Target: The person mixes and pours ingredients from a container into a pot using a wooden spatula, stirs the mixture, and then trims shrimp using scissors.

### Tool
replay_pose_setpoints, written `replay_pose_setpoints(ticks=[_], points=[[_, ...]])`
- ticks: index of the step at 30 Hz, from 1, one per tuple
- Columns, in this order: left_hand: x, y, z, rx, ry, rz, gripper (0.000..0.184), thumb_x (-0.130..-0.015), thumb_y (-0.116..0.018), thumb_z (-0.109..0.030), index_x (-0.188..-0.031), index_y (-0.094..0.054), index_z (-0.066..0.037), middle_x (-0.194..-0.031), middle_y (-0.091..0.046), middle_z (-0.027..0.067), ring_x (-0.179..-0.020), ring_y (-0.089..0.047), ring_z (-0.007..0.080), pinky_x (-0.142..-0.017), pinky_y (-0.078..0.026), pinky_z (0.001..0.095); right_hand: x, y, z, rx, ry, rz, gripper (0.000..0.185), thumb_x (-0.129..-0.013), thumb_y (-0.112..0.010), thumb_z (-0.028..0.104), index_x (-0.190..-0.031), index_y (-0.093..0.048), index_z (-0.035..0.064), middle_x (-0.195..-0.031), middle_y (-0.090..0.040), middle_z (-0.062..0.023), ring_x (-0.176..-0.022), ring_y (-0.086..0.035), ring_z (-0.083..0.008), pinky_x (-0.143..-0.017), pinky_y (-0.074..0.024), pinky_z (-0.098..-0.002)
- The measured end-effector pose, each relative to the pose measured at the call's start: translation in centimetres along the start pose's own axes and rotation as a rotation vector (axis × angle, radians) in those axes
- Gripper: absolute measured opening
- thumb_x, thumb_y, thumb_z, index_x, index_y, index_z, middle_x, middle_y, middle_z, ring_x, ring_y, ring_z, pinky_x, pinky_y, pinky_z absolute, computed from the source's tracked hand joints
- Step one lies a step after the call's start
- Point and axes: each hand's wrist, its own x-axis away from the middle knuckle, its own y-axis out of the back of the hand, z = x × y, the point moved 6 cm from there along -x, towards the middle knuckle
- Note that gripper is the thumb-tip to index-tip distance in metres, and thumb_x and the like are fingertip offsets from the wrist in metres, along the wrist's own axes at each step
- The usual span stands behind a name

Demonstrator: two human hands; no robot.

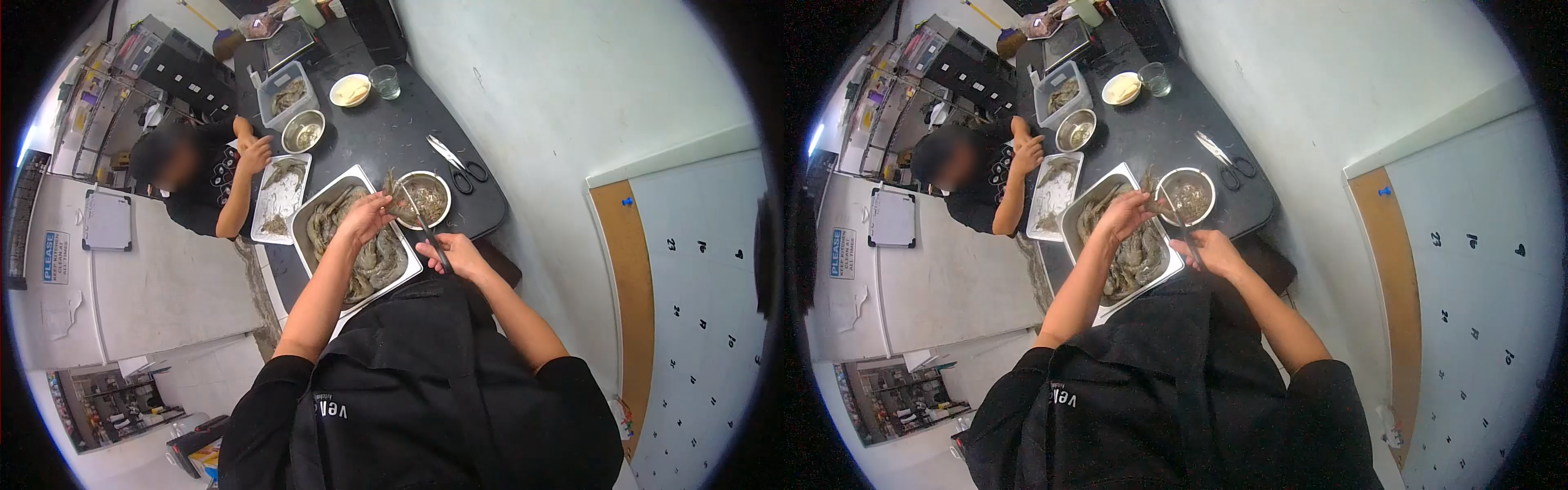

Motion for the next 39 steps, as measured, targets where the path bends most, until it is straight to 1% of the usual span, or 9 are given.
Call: replay_pose_setpoints(ticks=[4, 10, 12, 16, 18, 21, 28, 35, 39], points=[[0.3, -0.3, 0.2, -0.061, -0.042, 0.035, 0.022, -0.094, -0.052, -0.011, -0.114, -0.054, -0.001, -0.108, -0.063, 0.0105, -0.102, -0.061, 0.0212, -0.086, -0.048, 0.0331, 0.1, -0.6, 0.6, 0.107, 0.032, 0.000, 0.046, -0.076, -0.072, 0.050, -0.078, -0.067, 0.0040, -0.060, -0.059, 0.0010, -0.055, -0.055, -0.0071, -0.053, -0.0414, -0.0228], [0.8, 0.2, 0.3, -0.139, -0.117, -0.061, 0.025, -0.094, -0.056, -0.017, -0.112, -0.057, 0.001, -0.105, -0.063, 0.0085, -0.096, -0.061, 0.0172, -0.083, -0.047, 0.0298, 0.7, -1.0, 1.1, 0.123, 0.021, -0.017, 0.048, -0.077, -0.071, 0.052, -0.077, -0.066, 0.0041, -0.059, -0.059, 0.0004, -0.055, -0.056, -0.0081, -0.053, -0.0426, -0.0231], [0.5, 0.8, 0.4, -0.359, -0.141, -0.091, 0.029, -0.093, -0.058, -0.017, -0.114, -0.056, 0.003, -0.105, -0.063, 0.0076, -0.096, -0.059, 0.0147, -0.082, -0.047, 0.0276, 0.7, -1.3, 1.2, 0.103, -0.001, 0.000, 0.048, -0.077, -0.071, 0.052, -0.076, -0.066, 0.0040, -0.059, -0.059, -0.0001, -0.054, -0.057, -0.0085, -0.053, -0.0434, -0.0233], [0.8, 1.0, 0.4, -0.395, -0.208, -0.154, 0.034, -0.091, -0.062, -0.017, -0.116, -0.055, 0.005, -0.105, -0.063, 0.0076, -0.094, -0.059, 0.0134, -0.080, -0.047, 0.0264, 0.8, -1.8, 1.5, 0.102, -0.026, 0.020, 0.050, -0.077, -0.071, 0.053, -0.078, -0.066, 0.0027, -0.059, -0.059, -0.0018, -0.052, -0.057, -0.0096, -0.052, -0.0460, -0.0244], [1.8, 0.0, -1.1, -0.690, -0.307, -0.191, 0.038, -0.089, -0.064, -0.015, -0.118, -0.054, 0.006, -0.103, -0.064, 0.0086, -0.093, -0.060, 0.0142, -0.080, -0.048, 0.0268, 1.2, -2.0, 1.9, 0.065, -0.052, 0.026, 0.051, -0.077, -0.071, 0.053, -0.079, -0.065, 0.0018, -0.059, -0.059, -0.0026, -0.052, -0.057, -0.0099, -0.051, -0.0463, -0.0244], [1.6, 0.5, -1.1, -0.608, -0.413, -0.193, 0.038, -0.087, -0.065, -0.012, -0.118, -0.054, 0.007, -0.102, -0.065, 0.0096, -0.091, -0.062, 0.0147, -0.081, -0.050, 0.0280, 1.7, -2.3, 2.2, 0.005, -0.074, 0.042, 0.053, -0.077, -0.072, 0.052, -0.081, -0.065, 0.0002, -0.059, -0.059, -0.0042, -0.052, -0.057, -0.0104, -0.050, -0.0467, -0.0243], [2.0, 0.0, -1.3, -0.577, -0.382, -0.214, 0.037, -0.087, -0.065, -0.009, -0.118, -0.054, 0.007, -0.102, -0.065, 0.0094, -0.092, -0.062, 0.0156, -0.083, -0.050, 0.0283, 1.7, -2.7, 1.8, 0.010, -0.056, 0.058, 0.052, -0.078, -0.072, 0.050, -0.081, -0.064, -0.0019, -0.060, -0.061, -0.0065, -0.050, -0.058, -0.0110, -0.049, -0.0475, -0.0243], [1.8, 0.3, -1.2, -0.456, -0.384, -0.206, 0.026, -0.087, -0.064, -0.008, -0.111, -0.058, 0.002, -0.101, -0.065, 0.0083, -0.093, -0.062, 0.0152, -0.083, -0.049, 0.0278, 1.7, -1.9, 1.4, -0.024, -0.102, 0.041, 0.049, -0.080, -0.072, 0.045, -0.086, -0.065, -0.0029, -0.061, -0.061, -0.0064, -0.049, -0.057, -0.0105, -0.048, -0.0469, -0.0238], [1.5, 0.9, -1.4, -0.495, -0.368, -0.206, 0.023, -0.088, -0.063, -0.008, -0.109, -0.059, 0.001, -0.099, -0.065, 0.0067, -0.092, -0.062, 0.0140, -0.083, -0.048, 0.0263, 2.0, -1.5, 1.1, 0.095, 0.025, 0.050, 0.058, -0.076, -0.073, 0.051, -0.094, -0.066, -0.0038, -0.073, -0.066, -0.0095, -0.064, -0.062, -0.0150, -0.061, -0.0487, -0.0264]])
